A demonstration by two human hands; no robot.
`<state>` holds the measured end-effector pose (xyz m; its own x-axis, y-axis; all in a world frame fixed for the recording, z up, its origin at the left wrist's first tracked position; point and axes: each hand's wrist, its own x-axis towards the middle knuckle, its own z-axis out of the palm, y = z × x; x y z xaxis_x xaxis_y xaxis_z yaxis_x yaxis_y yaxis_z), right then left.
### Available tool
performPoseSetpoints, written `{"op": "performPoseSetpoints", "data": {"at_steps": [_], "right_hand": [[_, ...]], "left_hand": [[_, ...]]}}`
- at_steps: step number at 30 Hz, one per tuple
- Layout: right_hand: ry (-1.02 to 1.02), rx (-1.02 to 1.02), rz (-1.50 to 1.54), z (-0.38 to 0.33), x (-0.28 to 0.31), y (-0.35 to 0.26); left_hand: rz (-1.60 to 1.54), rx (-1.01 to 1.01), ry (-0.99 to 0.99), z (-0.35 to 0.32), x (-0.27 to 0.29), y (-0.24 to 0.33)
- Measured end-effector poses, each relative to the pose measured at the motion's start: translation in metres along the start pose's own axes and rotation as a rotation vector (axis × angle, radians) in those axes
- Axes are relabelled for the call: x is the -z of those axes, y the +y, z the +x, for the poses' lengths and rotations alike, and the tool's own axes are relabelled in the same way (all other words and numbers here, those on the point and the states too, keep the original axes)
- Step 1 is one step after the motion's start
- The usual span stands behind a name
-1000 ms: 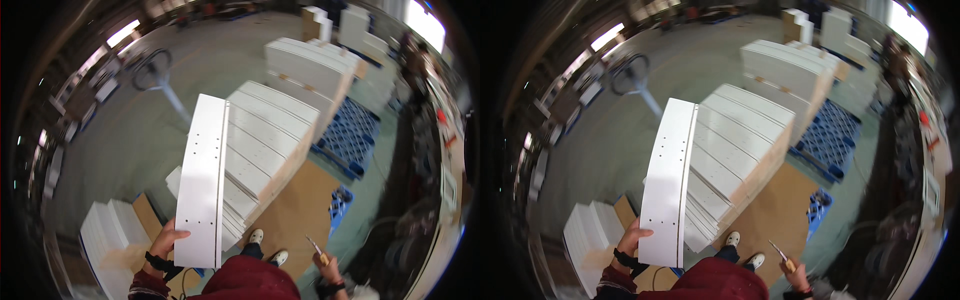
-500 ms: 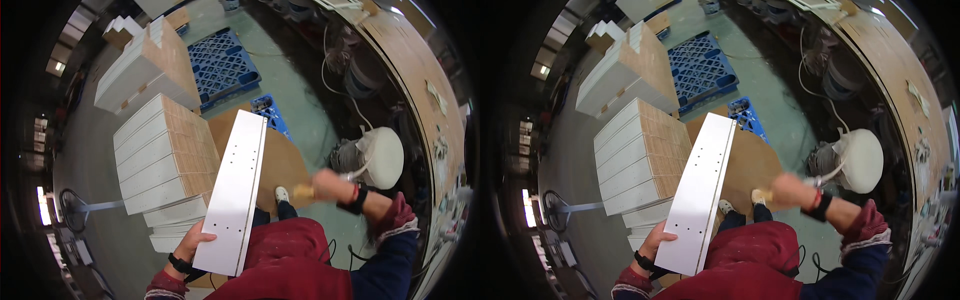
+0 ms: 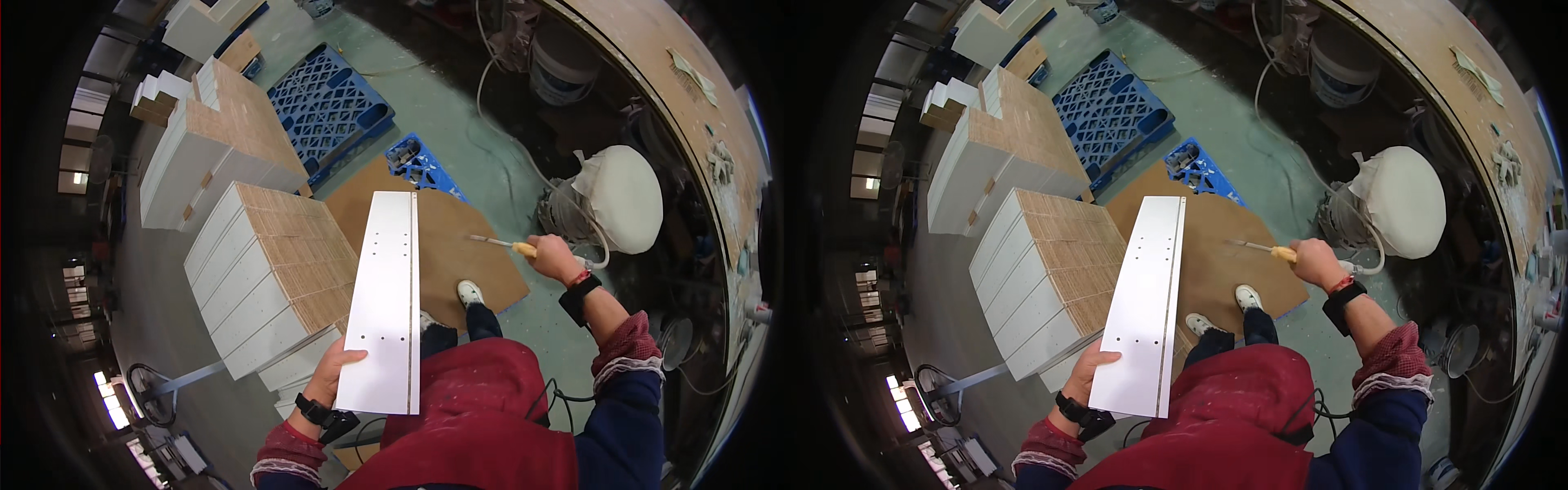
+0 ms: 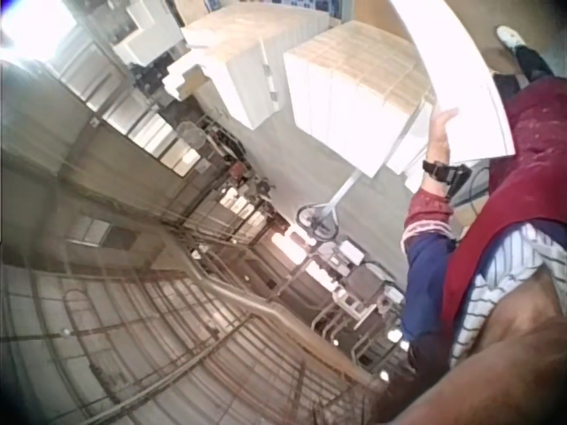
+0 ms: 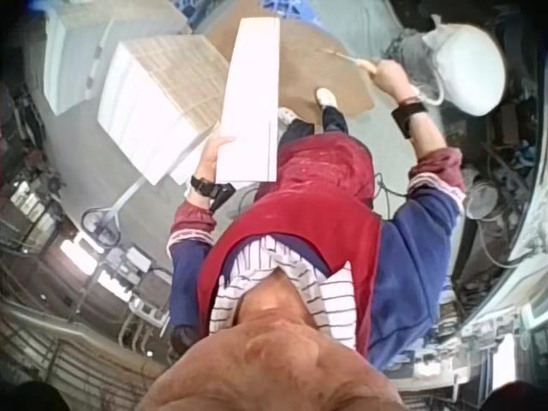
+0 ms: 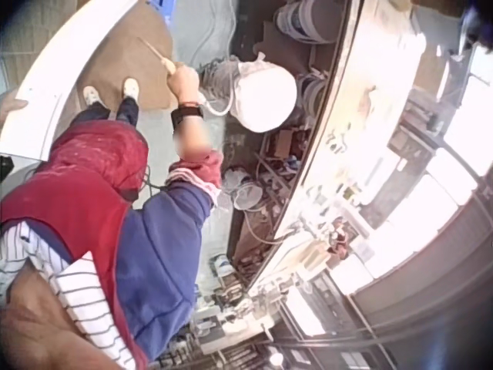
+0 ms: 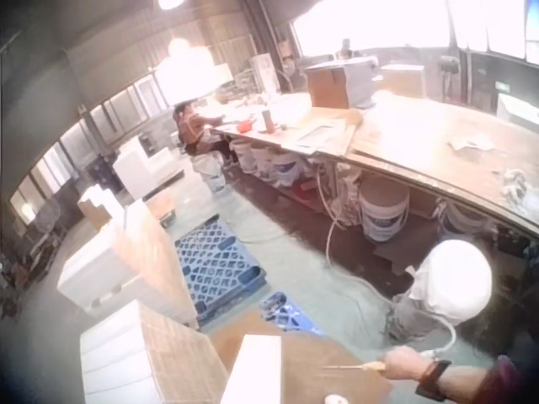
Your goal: The person repeatedly scrapes the edges of white plywood panels with a yellow-handled scraper. They pick up each panel from a stack, scrape its edges, and place it back down.
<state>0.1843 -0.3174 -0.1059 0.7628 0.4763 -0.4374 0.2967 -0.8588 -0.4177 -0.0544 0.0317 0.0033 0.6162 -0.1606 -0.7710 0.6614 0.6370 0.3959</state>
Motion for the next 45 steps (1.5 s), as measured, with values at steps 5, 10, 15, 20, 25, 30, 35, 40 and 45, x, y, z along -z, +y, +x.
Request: {"op": "performPoseSetpoints", "data": {"at_steps": [5, 10, 15, 20, 25, 30, 35, 40, 45], "right_hand": [[-0.188, 0.463, 0.184, -0.042, 0.006, -0.061], [0.190, -0.054, 0.121, 0.035, 0.007, 0.004], [-0.340, 0.561, 0.292, -0.027, 0.010, -0.078], [-0.119, 0.291, 0.489, -0.040, -0.015, -0.043], [-0.211, 0.661, 0.661, -0.079, -0.021, -0.074], [0.203, -0.043, 0.679, -0.029, -0.042, -0.045], [-0.133, 0.449, 0.672, -0.040, -0.037, -0.073], [0.251, -0.186, 0.606, 0.027, -0.057, 0.004], [-0.037, 0.284, 0.746, 0.004, -0.065, -0.036]], "left_hand": [[-0.039, 0.002, 0.009, -0.013, -0.005, -0.005], [0.095, 0.098, 0.009, -0.029, -0.006, -0.004], [-0.018, 0.083, -0.003, -0.042, -0.001, -0.012], [-0.327, -0.065, -0.044, -0.021, -0.017, -0.030], [-0.777, -0.315, -0.153, 0.030, -0.011, -0.040], [-0.859, -0.389, -0.194, 0.014, -0.006, -0.031], [-1.155, -0.336, -0.361, -0.002, -0.028, -0.032], [-0.411, -0.272, 0.159, -0.046, -0.008, -0.035], [-0.407, -0.163, -0.090, -0.061, -0.012, -0.015]]}}
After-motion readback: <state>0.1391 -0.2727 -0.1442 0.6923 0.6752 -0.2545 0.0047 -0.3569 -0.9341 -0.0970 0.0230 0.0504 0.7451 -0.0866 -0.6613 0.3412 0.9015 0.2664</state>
